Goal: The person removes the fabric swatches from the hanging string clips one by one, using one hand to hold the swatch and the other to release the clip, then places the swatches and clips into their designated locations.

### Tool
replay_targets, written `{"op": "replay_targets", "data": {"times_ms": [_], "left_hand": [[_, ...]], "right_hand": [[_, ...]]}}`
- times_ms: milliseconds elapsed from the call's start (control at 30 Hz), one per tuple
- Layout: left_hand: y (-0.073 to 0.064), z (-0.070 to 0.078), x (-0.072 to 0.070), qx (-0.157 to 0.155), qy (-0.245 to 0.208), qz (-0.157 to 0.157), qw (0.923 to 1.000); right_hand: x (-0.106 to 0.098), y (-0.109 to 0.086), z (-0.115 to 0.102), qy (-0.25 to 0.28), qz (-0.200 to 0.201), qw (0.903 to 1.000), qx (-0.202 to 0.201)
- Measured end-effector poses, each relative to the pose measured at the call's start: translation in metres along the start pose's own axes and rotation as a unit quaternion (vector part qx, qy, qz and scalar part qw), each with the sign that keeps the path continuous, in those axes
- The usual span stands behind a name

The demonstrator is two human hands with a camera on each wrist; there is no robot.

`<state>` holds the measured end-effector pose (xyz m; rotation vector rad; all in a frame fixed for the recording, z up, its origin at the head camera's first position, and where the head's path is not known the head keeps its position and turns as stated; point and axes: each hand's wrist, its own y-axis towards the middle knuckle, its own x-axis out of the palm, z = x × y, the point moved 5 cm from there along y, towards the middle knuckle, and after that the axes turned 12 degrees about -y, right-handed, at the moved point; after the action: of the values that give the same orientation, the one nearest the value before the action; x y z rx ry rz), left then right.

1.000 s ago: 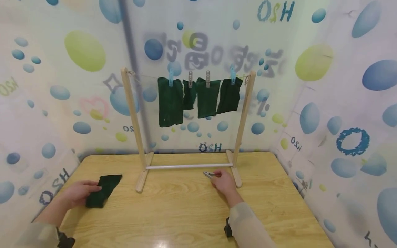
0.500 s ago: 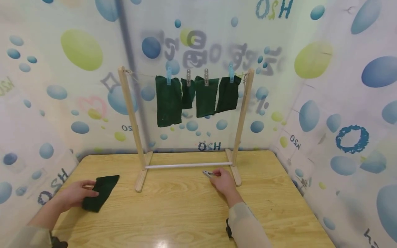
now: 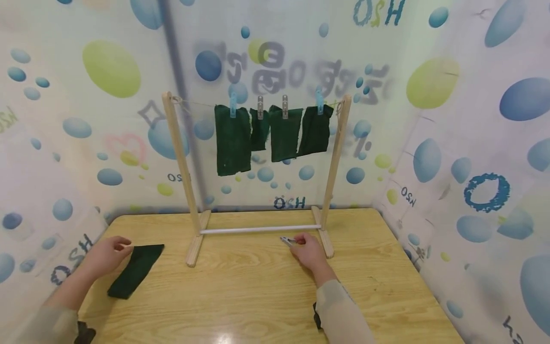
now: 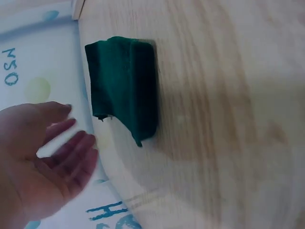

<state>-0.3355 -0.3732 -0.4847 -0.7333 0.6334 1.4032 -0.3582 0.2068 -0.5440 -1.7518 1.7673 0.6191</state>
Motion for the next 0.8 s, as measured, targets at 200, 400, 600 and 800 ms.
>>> {"op": "replay_targets", "data": {"times_ms": [200,400,600,800], "left_hand": [[0.022,0.015,0.011,0.094,0.016,0.007,0.9955],[0.028,0.008,0.022,0.121,0.041,0.008,0.9918],[0.029,0.004,0.021,0.095,0.03,0.029,0.9946],[0.031,0.008,0.02,0.09,0.025,0.032,0.9951]], "right_hand": [[0.0,0.0,0.0,0.007,-0.005,1.0,0.005],[0.002,-0.001,-0.004,0.023,-0.01,0.9997,0.004],[0.0,-0.001,-0.004,0.02,-0.007,0.9997,0.014],[-0.002,-0.003,-0.002,0.011,-0.004,0.9996,0.026]]}}
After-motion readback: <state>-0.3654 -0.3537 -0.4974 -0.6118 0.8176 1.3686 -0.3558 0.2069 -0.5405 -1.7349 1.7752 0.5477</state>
